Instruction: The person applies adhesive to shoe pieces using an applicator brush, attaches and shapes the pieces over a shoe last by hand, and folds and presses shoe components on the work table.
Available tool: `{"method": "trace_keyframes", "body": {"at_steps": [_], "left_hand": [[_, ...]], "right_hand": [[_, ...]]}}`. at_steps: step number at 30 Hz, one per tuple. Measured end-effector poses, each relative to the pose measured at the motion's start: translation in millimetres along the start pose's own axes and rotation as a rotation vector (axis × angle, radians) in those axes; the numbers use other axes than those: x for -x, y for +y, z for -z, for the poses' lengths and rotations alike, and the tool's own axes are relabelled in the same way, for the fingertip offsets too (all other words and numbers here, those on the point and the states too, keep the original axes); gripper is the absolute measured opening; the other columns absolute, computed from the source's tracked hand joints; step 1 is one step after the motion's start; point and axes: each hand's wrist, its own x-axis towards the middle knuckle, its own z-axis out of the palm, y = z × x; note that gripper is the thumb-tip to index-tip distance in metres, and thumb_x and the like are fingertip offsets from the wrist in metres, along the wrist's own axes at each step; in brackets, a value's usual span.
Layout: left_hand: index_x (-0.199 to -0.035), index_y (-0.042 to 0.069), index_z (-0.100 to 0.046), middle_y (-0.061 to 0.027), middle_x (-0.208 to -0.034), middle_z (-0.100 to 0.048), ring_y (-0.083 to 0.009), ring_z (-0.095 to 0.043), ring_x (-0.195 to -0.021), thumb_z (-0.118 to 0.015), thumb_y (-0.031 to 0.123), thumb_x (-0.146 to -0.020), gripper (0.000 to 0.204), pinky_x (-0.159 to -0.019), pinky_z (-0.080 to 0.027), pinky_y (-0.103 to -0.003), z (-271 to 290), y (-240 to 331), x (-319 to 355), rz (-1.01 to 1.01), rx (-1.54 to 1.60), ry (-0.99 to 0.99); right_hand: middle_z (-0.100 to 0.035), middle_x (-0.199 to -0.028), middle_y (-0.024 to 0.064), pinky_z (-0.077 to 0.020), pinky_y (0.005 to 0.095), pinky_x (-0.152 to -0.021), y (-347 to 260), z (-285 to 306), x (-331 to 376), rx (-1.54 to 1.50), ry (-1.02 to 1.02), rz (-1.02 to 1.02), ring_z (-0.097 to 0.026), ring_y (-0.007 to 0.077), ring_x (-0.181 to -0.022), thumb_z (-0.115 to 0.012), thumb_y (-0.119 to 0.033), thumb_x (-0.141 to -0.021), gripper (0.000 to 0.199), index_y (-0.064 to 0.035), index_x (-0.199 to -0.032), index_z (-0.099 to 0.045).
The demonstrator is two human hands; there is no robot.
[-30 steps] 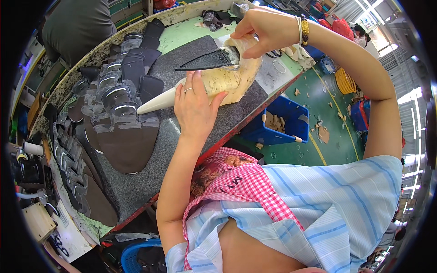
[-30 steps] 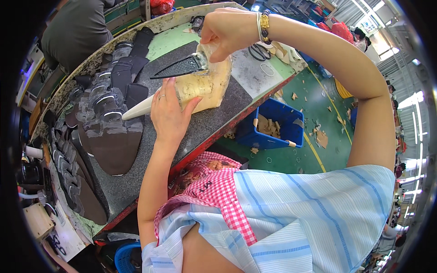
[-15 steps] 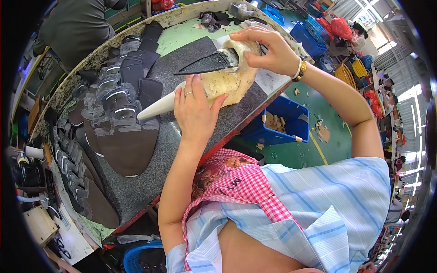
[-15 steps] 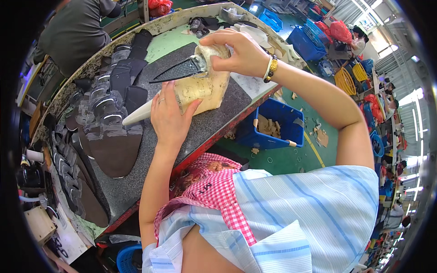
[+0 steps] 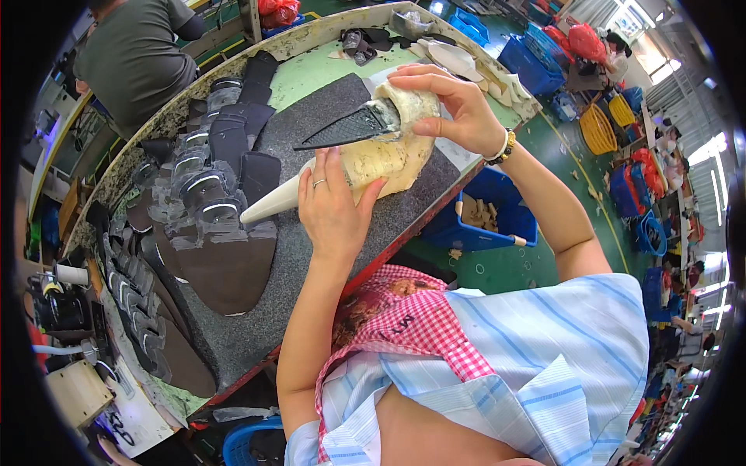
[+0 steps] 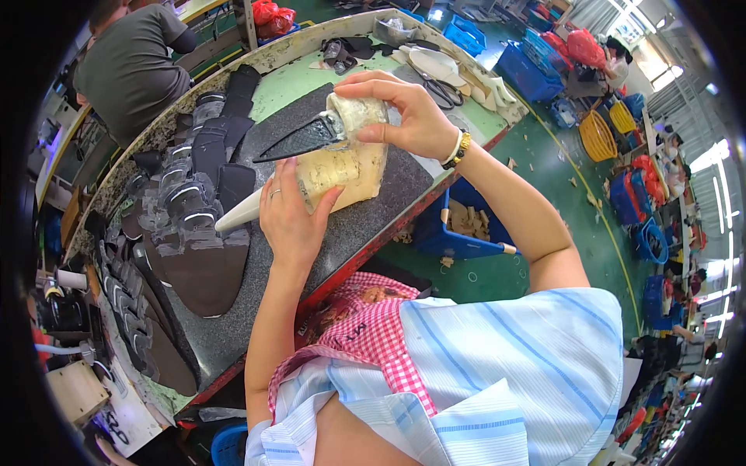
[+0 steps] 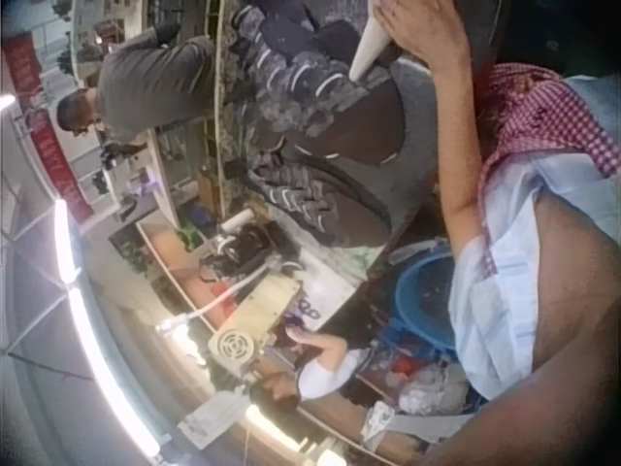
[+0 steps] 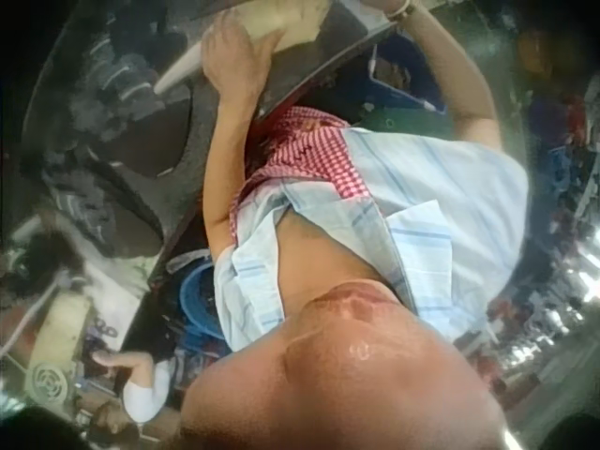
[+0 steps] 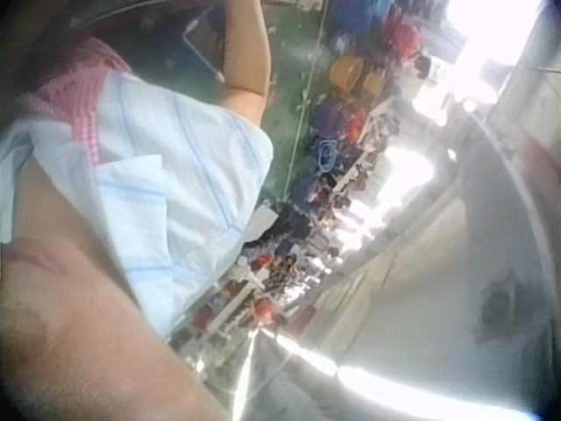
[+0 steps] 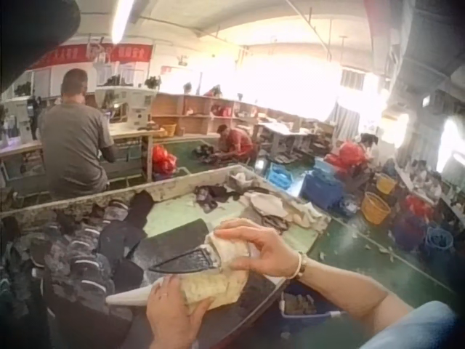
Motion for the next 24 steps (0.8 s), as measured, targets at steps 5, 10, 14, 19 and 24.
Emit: {"method": "trace_keyframes", "body": {"at_steps": [5,10,14,19,24], "left_hand": [[-0.126,-0.005,-0.051,-0.0253,-0.123,-0.06,-0.0358,-0.057,-0.118,-0.079,0.037,-0.075,0.072,-0.103,-0.04,-0.046,-1.3,1.8,-1.6,0.006,-0.024,-0.013],[-0.125,-0.005,-0.051,-0.0257,-0.124,-0.06,-0.036,-0.057,-0.117,-0.078,0.038,-0.076,0.071,-0.103,-0.04,-0.046,-2.0,2.1,-1.1,-0.006,-0.033,0.001],[-0.125,-0.006,-0.051,-0.026,-0.124,-0.059,-0.0361,-0.058,-0.117,-0.078,0.038,-0.076,0.071,-0.103,-0.04,-0.046,-1.7,0.5,3.1,-0.015,-0.036,0.013],[-0.125,-0.006,-0.051,-0.0262,-0.124,-0.059,-0.0362,-0.058,-0.117,-0.079,0.038,-0.075,0.072,-0.102,-0.04,-0.046,-1.0,1.6,1.7,-0.023,-0.02,0.0],[-0.125,-0.006,-0.051,-0.0258,-0.124,-0.06,-0.036,-0.057,-0.117,-0.079,0.039,-0.075,0.072,-0.102,-0.04,-0.047,-1.1,3.6,1.6,-0.001,-0.035,-0.01]], "right_hand": [[-0.059,-0.127,0.0113,-0.0364,0.0347,-0.107,1.0,-23.3,-0.6,0.003,0.207,0.004,-0.049,0.0207,-0.124,-0.075,-0.019,-0.083,0.046,-0.0009,-0.123,-0.062],[-0.061,-0.119,0.0095,-0.0411,0.0293,-0.098,1.4,-23.7,-12.6,-0.172,0.3,-0.297,-0.055,0.0162,-0.111,-0.072,-0.014,-0.085,0.031,0.001,-0.113,-0.067],[-0.057,-0.127,0.0091,-0.0377,0.033,-0.106,1.3,-13.9,4.0,-0.152,0.117,0.029,-0.05,0.0194,-0.124,-0.077,-0.022,-0.081,0.052,-0.0016,-0.126,-0.06],[-0.057,-0.128,0.0113,-0.0375,0.0349,-0.107,5.7,-12.5,4.6,-0.032,0.146,0.058,-0.05,0.0212,-0.124,-0.077,-0.022,-0.08,0.053,-0.0014,-0.126,-0.059],[-0.062,-0.11,0.0096,-0.0424,0.0305,-0.095,6.4,-39.3,-7.2,0.077,0.397,0.026,-0.057,0.0176,-0.107,-0.074,-0.015,-0.082,0.032,-0.0008,-0.109,-0.065]]}}
